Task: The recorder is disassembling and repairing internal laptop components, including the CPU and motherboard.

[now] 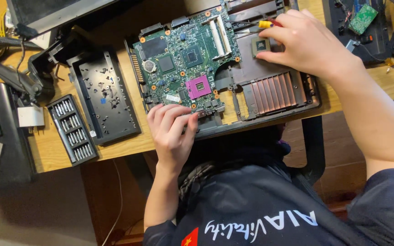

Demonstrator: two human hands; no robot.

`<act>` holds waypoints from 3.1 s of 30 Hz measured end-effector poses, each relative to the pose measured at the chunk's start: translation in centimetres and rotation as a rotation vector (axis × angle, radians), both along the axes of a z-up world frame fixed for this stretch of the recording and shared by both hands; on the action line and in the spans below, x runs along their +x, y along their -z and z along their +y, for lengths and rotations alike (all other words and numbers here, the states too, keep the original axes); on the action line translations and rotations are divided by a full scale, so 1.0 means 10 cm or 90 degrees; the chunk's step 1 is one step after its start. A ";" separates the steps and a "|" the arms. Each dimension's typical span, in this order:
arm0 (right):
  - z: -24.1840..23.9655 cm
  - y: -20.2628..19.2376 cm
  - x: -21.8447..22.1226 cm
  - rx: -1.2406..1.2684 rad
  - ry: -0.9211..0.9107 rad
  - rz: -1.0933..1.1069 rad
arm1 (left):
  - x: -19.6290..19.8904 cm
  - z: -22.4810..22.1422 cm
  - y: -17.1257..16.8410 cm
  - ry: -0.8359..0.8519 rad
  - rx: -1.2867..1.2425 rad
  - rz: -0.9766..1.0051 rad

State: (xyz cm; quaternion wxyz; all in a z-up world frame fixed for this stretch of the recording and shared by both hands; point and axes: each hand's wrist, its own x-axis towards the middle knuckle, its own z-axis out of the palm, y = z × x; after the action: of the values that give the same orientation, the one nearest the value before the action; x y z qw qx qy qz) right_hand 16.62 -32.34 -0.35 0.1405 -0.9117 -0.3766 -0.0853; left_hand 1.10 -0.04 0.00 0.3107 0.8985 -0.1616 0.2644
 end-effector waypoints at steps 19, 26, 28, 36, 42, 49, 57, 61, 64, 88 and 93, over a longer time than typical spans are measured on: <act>0.62 -0.29 -0.56 0.605 -0.107 0.820 | 0.41 -0.29 -0.16 0.244 -0.629 0.408; 0.82 -0.62 -0.82 0.338 -0.018 0.047 | 0.41 -0.30 -0.14 0.224 -0.869 0.456; 0.91 -0.74 -0.82 0.308 -0.062 -0.062 | 0.40 -0.31 -0.11 0.211 -0.879 0.453; 0.81 -0.50 -0.62 0.242 -0.051 0.053 | 0.39 -0.07 -0.22 0.243 -0.723 0.411; 0.98 -0.26 -0.32 0.109 -0.147 0.119 | 0.34 0.46 -0.35 0.031 -0.273 0.095; 1.07 -0.08 -0.27 0.087 -0.172 0.142 | 0.32 0.36 -0.14 0.156 0.038 0.112; 1.06 -0.06 -0.28 0.035 -0.150 0.110 | 0.29 0.25 -0.04 0.128 0.162 0.073; 1.04 -0.04 -0.30 0.054 -0.145 0.102 | 0.28 0.24 -0.02 0.140 0.192 0.074; 1.02 -0.03 -0.29 0.077 -0.139 0.083 | 0.28 0.24 0.00 0.136 0.204 0.069; 0.87 -0.25 -0.33 0.260 -0.095 0.228 | 0.17 -0.12 -0.02 0.040 0.256 0.112; 0.85 -0.28 -0.45 0.177 -0.146 0.200 | 0.09 -0.07 -0.06 0.022 0.232 0.130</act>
State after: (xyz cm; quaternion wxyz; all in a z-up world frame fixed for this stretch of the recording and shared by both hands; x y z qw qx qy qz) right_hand 12.11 -23.86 2.49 0.3300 -0.8368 -0.4362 0.0229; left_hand 2.00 -0.70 0.56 0.1622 0.9590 -0.1901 0.1333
